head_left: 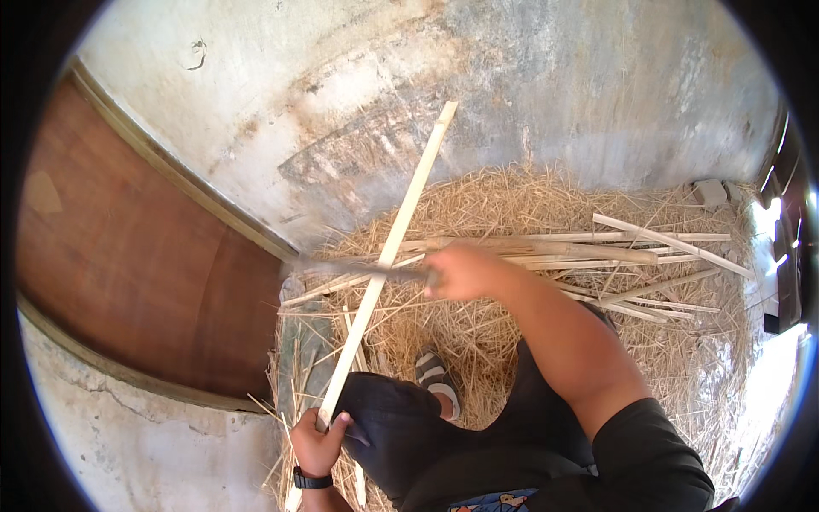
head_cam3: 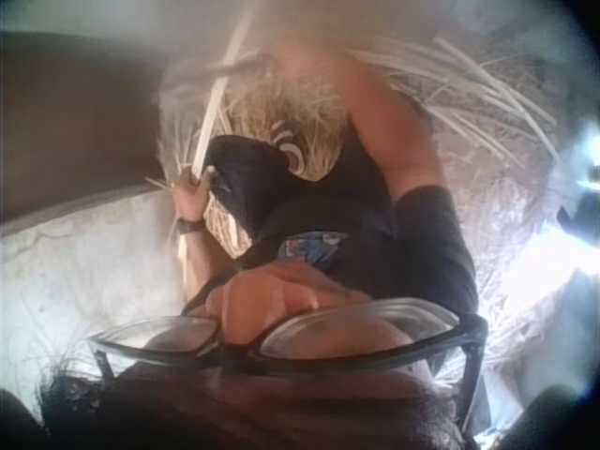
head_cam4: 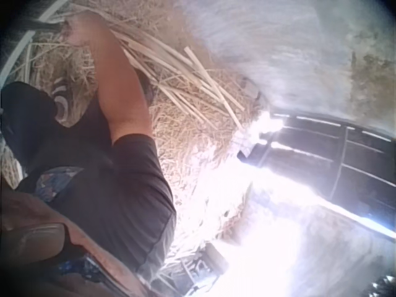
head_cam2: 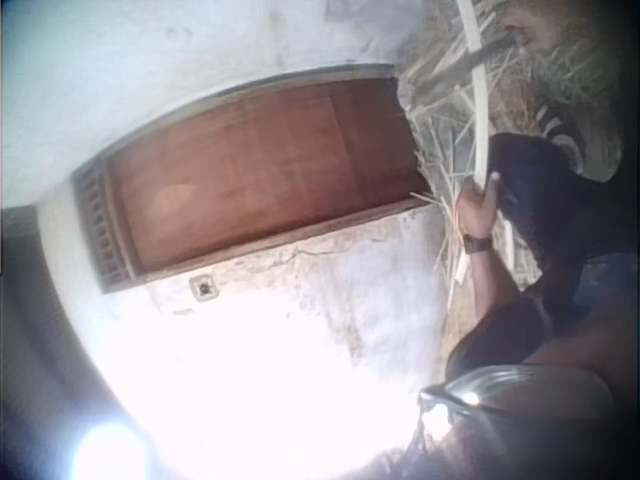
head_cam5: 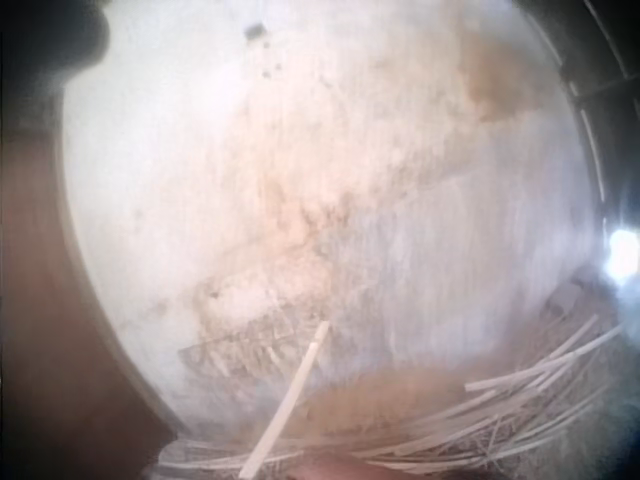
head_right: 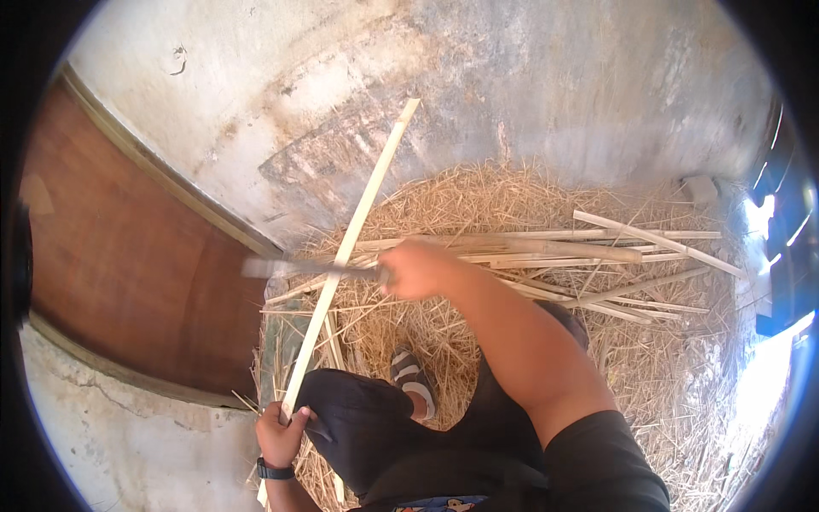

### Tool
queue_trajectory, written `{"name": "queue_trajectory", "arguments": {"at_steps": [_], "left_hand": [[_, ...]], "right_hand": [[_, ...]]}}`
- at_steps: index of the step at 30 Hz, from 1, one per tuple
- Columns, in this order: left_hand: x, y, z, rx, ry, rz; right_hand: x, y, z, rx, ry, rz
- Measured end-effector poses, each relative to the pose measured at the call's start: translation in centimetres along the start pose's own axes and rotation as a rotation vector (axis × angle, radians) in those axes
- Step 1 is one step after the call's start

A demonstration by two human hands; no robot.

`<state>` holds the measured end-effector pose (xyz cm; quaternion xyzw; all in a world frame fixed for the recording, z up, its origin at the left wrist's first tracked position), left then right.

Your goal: The person sits on a bed of straw and uses a large knife to split long bamboo strips into thinner pieces. They hold the bamboo with one hand and repeatedly strike it with the knife to separate the fibers, discarding the finished pieces onto the pile.

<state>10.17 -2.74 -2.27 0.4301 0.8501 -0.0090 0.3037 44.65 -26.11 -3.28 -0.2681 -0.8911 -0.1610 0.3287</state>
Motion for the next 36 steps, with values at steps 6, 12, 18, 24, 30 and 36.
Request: {"name": "queue_trajectory", "arguments": {"at_steps": [6, 12, 18, 24, 30, 36], "left_hand": [[-0.9, -0.3, -0.7, -0.058, 0.008, 0.002], [-0.6, -0.8, -0.8, -0.099, 0.060, 0.064], [-0.8, -0.4, -0.8, -0.124, 0.028, 0.048], [2.6, -1.3, -2.3, -0.186, 0.054, 0.012], [-0.4, -0.7, -0.8, -0.124, -0.041, -0.009], [0.4, -1.3, -2.3, -0.154, -0.031, 0.038]], "right_hand": [[-2.7, -0.7, -2.0, -0.050, 0.216, 0.165], [-3.2, -0.2, -0.4, -0.079, 0.075, 0.045], [-2.0, 0.2, 1.3, -0.062, -0.003, -0.138], [-4.4, 0.7, -2.6, -0.186, 0.235, 0.229], [1.1, -0.8, 0.2, -0.050, -0.106, -0.141], [-6.0, 0.0, -4.8, -0.310, 0.167, 0.230]]}}
Point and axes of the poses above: each hand's wrist, its own y-axis towards the middle knuckle, its own z-axis out of the palm, x = y × z, the point moved 3 cm from there along y, towards the middle knuckle, and after that the axes turned 6 degrees about -x, right-handed, at the moved point
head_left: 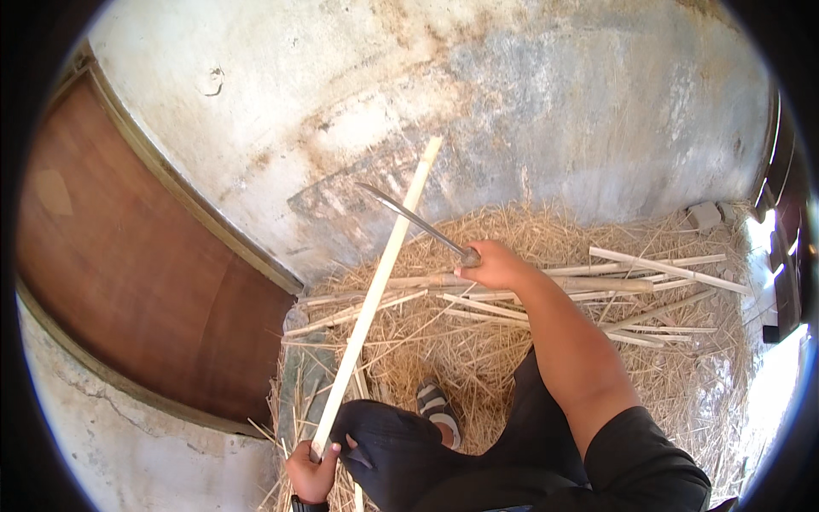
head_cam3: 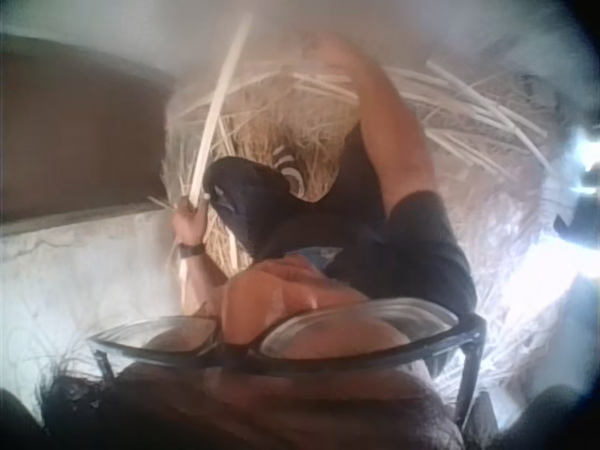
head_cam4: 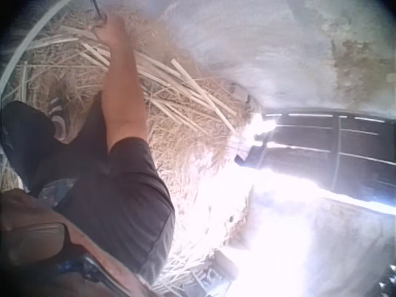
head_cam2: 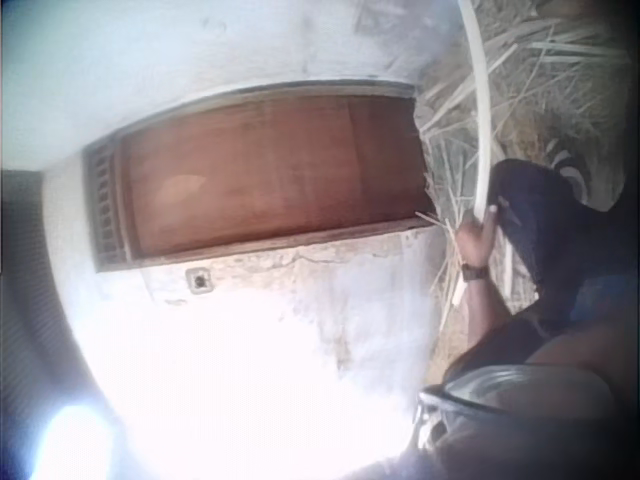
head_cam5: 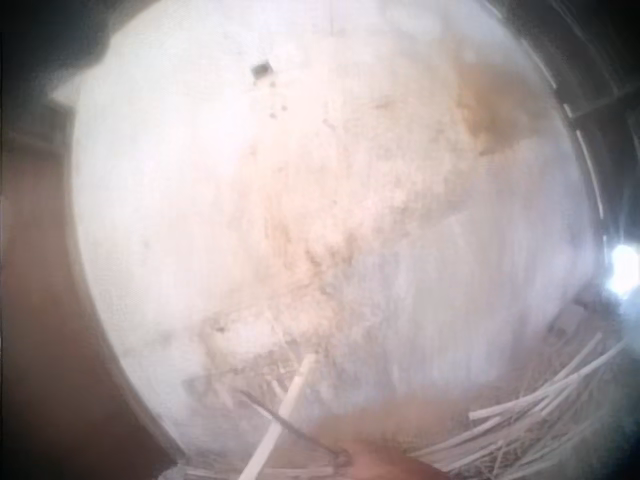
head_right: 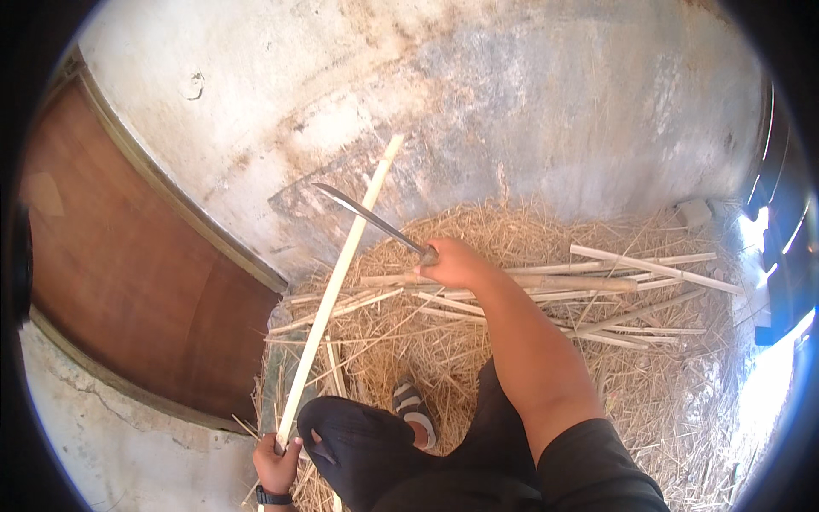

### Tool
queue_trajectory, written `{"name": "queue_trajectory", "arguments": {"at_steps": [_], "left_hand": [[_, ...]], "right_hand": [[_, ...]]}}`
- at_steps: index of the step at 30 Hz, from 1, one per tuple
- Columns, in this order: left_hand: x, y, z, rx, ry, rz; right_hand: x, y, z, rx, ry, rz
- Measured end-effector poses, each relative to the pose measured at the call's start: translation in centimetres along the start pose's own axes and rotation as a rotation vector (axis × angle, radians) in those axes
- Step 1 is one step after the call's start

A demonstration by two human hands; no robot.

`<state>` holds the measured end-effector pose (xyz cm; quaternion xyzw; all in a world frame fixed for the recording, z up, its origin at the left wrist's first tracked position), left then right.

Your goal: The person sits on a bed of straw and uses a large knife to split long bamboo strips into thinner pieces. They hold the bamboo with one hand and repeatedly strike it with the knife to separate the fibers, discarding the finished pieces onto the pile.

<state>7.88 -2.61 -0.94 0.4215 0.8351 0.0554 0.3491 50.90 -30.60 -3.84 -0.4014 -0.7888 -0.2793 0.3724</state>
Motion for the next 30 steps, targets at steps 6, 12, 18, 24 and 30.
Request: {"name": "queue_trajectory", "arguments": {"at_steps": [6, 12, 18, 24, 30], "left_hand": [[-3.4, 0.5, 2.1, 0.051, -0.057, -0.039], [1.4, 0.3, 0.9, 0.113, 0.069, -0.019], [2.1, -0.7, 0.6, 0.078, 0.035, -0.046], [-0.5, 0.3, 1.5, 0.138, 0.078, -0.046], [2.3, -0.1, 0.3, 0.125, 0.061, 0.025]], "right_hand": [[3.5, -3.0, 4.6, 0.233, -0.151, -0.319], [2.6, -2.3, 3.3, 0.184, -0.060, -0.140], [0.7, -1.0, 2.8, 0.133, 0.059, 0.025], [6.0, -3.8, 4.9, 0.405, -0.236, -0.371], [-1.1, -0.3, -0.6, -0.060, 0.113, 0.191]]}}
Point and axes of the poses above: each hand's wrist, its own y-axis towards the middle knuckle, its own z-axis out of the palm, x = y × z, the point moved 3 cm from there along y, towards the middle knuckle, and after that the axes turned 6 degrees about -x, right-handed, at the moved point
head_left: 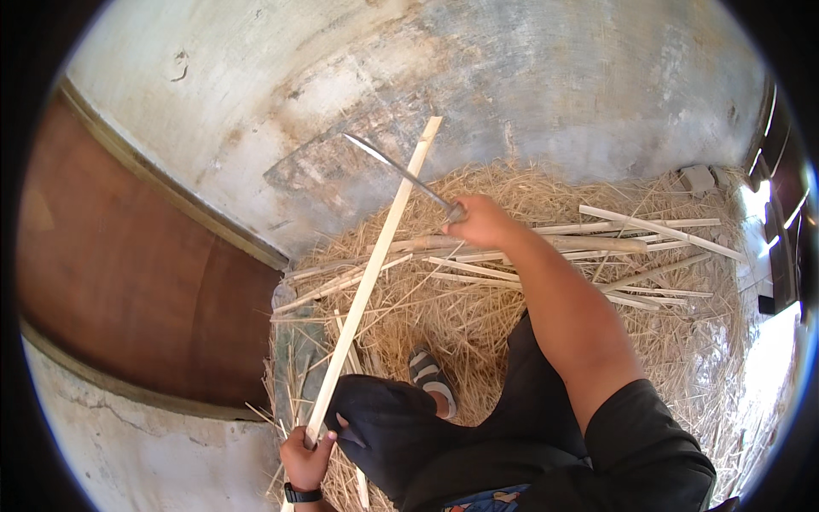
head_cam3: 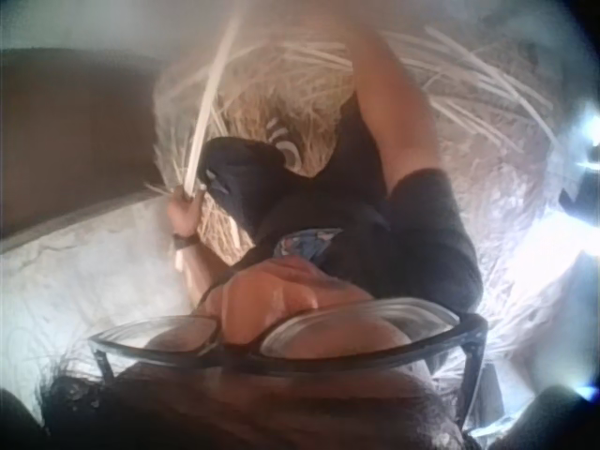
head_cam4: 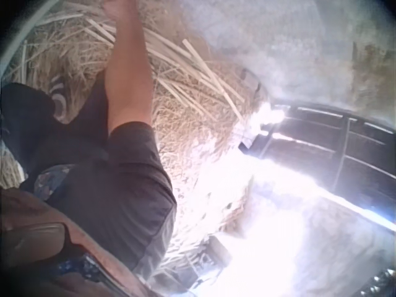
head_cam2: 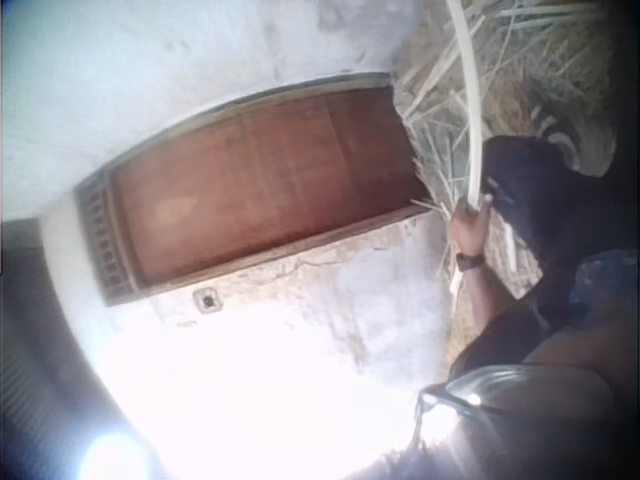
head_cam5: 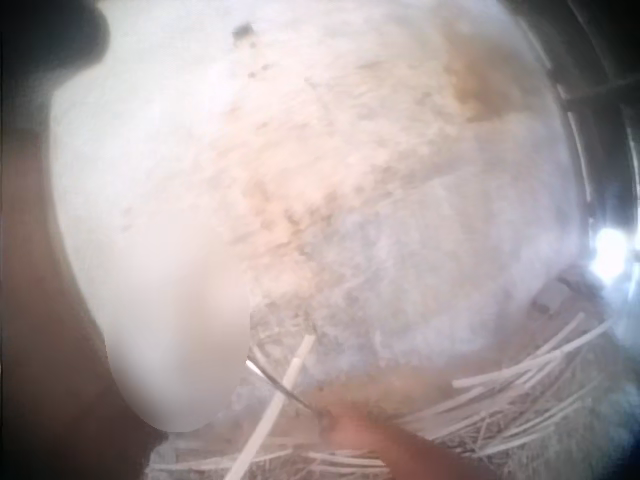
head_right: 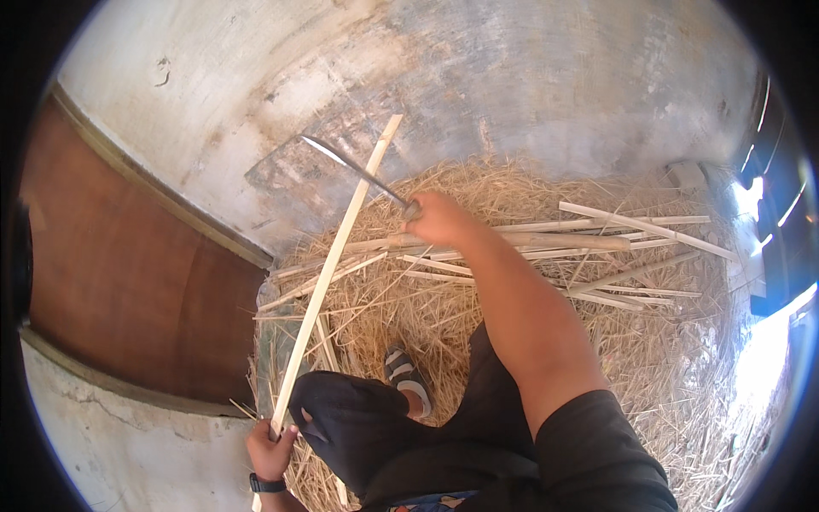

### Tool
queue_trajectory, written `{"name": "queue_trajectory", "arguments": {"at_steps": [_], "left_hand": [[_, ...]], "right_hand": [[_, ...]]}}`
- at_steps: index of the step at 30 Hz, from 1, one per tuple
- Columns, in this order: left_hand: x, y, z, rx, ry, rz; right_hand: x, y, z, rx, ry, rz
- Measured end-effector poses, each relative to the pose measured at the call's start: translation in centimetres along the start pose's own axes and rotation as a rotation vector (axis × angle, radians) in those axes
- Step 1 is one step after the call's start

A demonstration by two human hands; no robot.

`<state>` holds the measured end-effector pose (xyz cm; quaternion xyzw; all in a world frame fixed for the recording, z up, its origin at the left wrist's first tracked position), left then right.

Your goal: The person sits on a bed of straw and uses a large knife to split long bamboo strips into thinner pieces. They hold the bamboo with one hand and repeatedly strike it with the knife to separate the fibers, discarding the finished pieces onto the pile.

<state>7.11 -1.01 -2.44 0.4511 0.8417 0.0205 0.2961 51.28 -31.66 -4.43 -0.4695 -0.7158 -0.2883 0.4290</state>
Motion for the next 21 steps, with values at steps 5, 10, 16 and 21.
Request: {"name": "queue_trajectory", "arguments": {"at_steps": [5, 10, 16, 21], "left_hand": [[-1.7, 0.6, 1.0, 0.035, -0.032, -0.018], [-2.7, 0.8, 0.3, 0.187, -0.019, -0.063], [-4.2, 0.4, 0.1, 0.276, -0.115, -0.163], [-3.5, 0.7, 1.4, 0.292, -0.328, -0.164]], "right_hand": [[6.1, -5.3, 5.2, 0.231, -0.308, -0.514], [1.3, -1.3, 2.9, 0.151, -0.099, -0.270], [2.9, -3.0, 5.8, 0.112, -0.215, -0.440], [3.9, -3.6, 7.1, 0.237, -0.330, -0.667]]}}
Point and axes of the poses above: each hand's wrist, its own y-axis towards the middle knuckle, its own z-axis out of the palm, x = y × z, the point moved 3 cm from there along y, towards the middle knuckle, and after that the axes turned 6 degrees about -x, right-handed, at the moved point
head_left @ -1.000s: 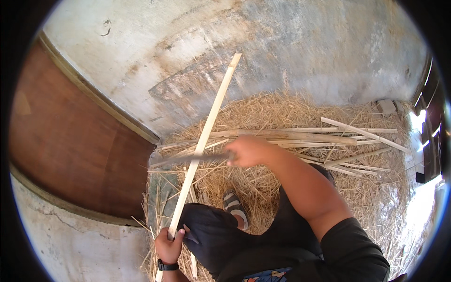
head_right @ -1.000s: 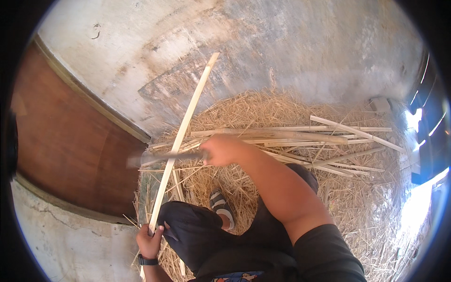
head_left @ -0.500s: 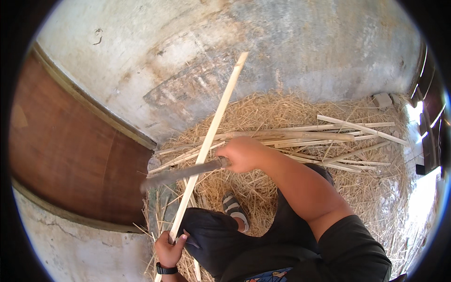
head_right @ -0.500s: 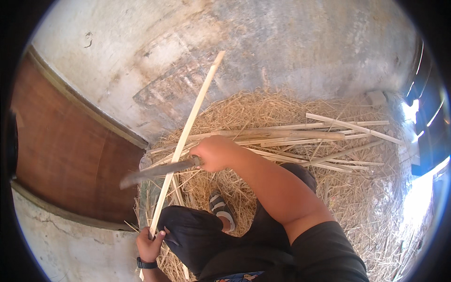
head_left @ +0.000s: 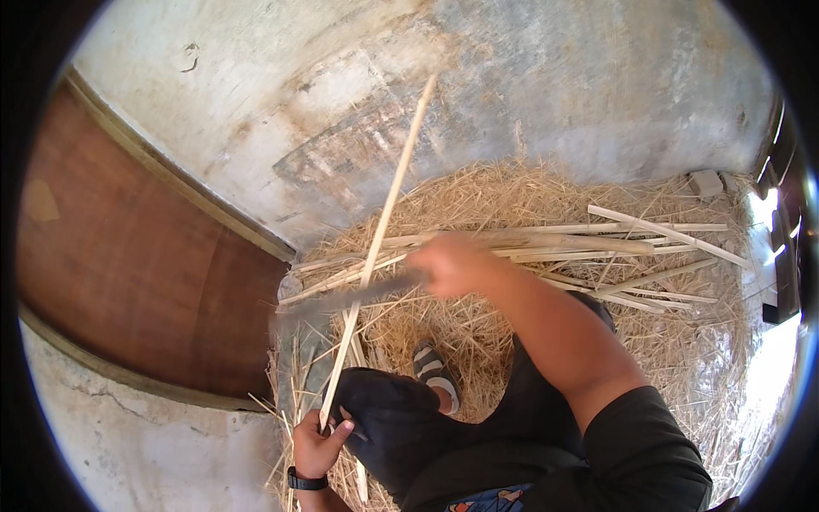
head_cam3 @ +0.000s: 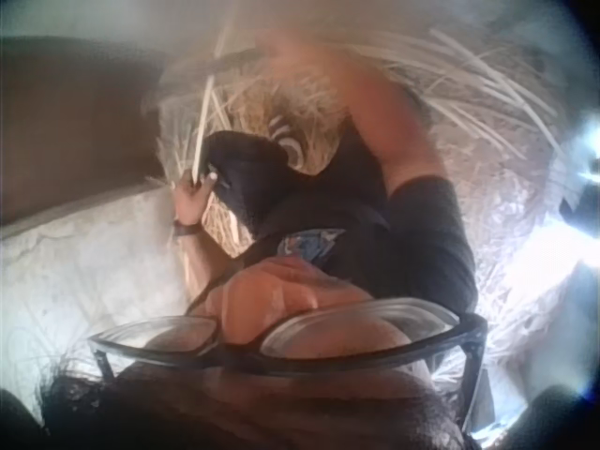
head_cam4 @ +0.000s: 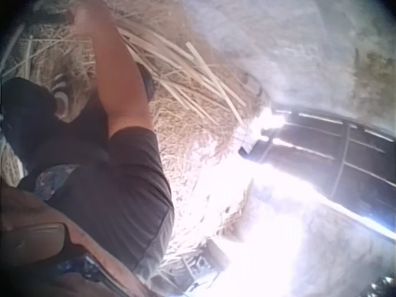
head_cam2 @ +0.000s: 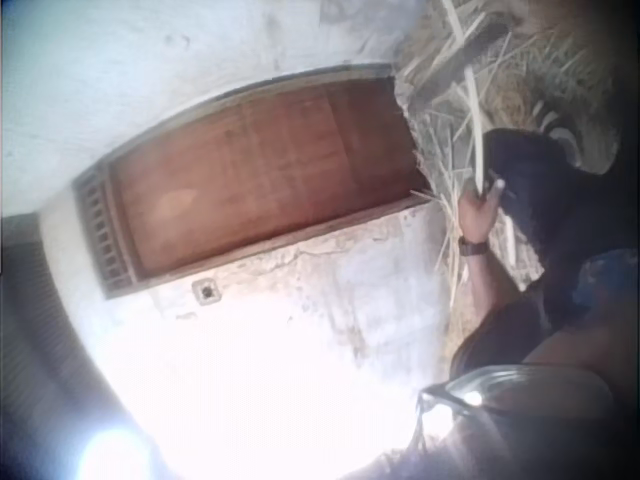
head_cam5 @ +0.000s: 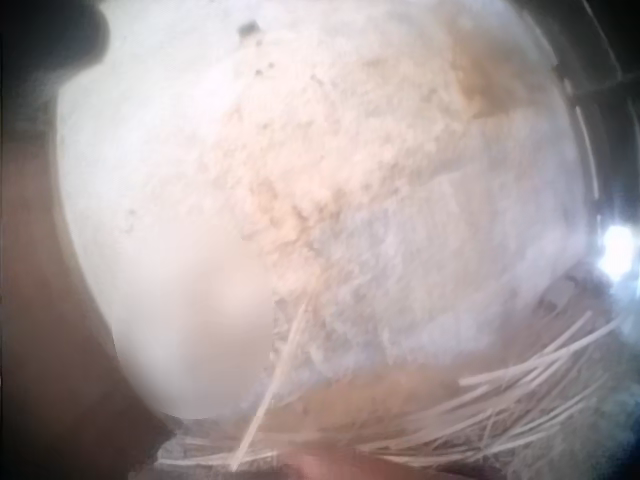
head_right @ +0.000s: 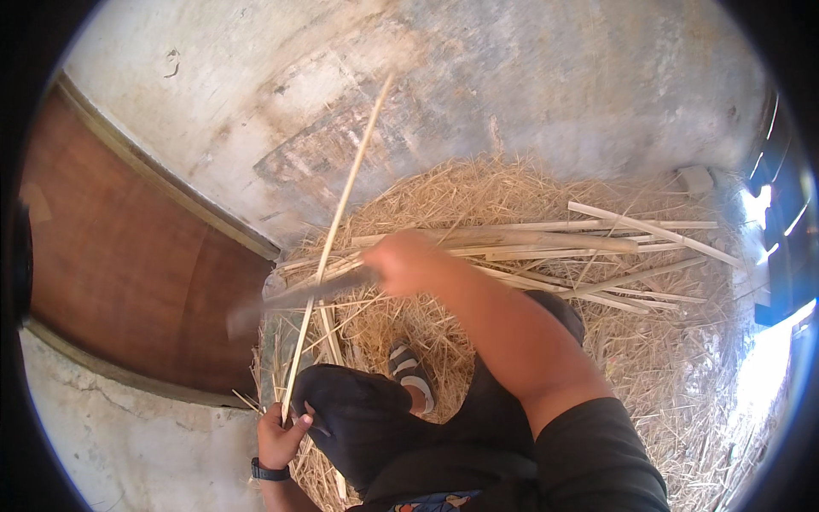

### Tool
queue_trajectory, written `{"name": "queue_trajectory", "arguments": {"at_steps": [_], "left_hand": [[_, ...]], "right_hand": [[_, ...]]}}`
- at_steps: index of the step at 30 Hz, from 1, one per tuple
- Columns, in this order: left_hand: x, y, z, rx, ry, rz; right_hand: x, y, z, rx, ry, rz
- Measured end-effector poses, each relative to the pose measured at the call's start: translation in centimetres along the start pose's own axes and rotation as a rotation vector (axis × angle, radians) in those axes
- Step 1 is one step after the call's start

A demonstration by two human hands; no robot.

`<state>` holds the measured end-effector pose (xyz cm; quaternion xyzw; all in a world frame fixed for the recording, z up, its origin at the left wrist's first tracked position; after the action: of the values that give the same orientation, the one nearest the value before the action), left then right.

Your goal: The person sits on a bed of straw and uses a large knife to split long bamboo strips into thinner pieces. They hold the bamboo with one hand and repeatedly strike it with the knife to separate the fibers, discarding the finished pieces onto the pile.

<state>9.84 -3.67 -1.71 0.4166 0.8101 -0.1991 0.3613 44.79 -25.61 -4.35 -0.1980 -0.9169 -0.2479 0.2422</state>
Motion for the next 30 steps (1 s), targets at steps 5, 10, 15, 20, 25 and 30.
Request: {"name": "queue_trajectory", "arguments": {"at_steps": [5, 10, 15, 20, 25, 30], "left_hand": [[0.6, -0.4, -1.8, -0.152, 0.111, 0.039], [0.0, 0.9, -0.5, -0.129, 0.141, 0.005], [-0.3, 0.7, -0.9, -0.169, 0.220, 0.037], [1.6, 0.3, -2.3, -0.326, 0.376, 0.133], [0.3, 0.5, -1.7, -0.377, 0.419, 0.137], [0.2, -0.5, -2.7, -0.426, 0.469, 0.271]], "right_hand": [[-3.6, -0.5, -3.9, -0.222, 0.319, 0.601], [0.7, 0.0, -0.2, -0.064, -0.087, 0.029], [-3.2, -0.7, -3.0, -0.161, 0.192, 0.411], [-4.4, -0.5, -3.1, -0.172, 0.253, 0.490], [2.0, -0.1, -1.2, 0.140, -0.064, 0.096], [-6.9, -0.9, -2.6, -0.249, 0.258, 0.592]]}}
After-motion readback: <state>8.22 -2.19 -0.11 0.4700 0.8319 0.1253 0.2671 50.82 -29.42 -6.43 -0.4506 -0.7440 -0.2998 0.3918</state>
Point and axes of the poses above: each hand's wrist, its own y-axis towards the middle knuckle, its own z-axis out of the palm, x = y × z, the point moved 3 cm from there along y, towards the middle knuckle, and after that the axes turned 6 degrees about -x, right-handed, at the moved point
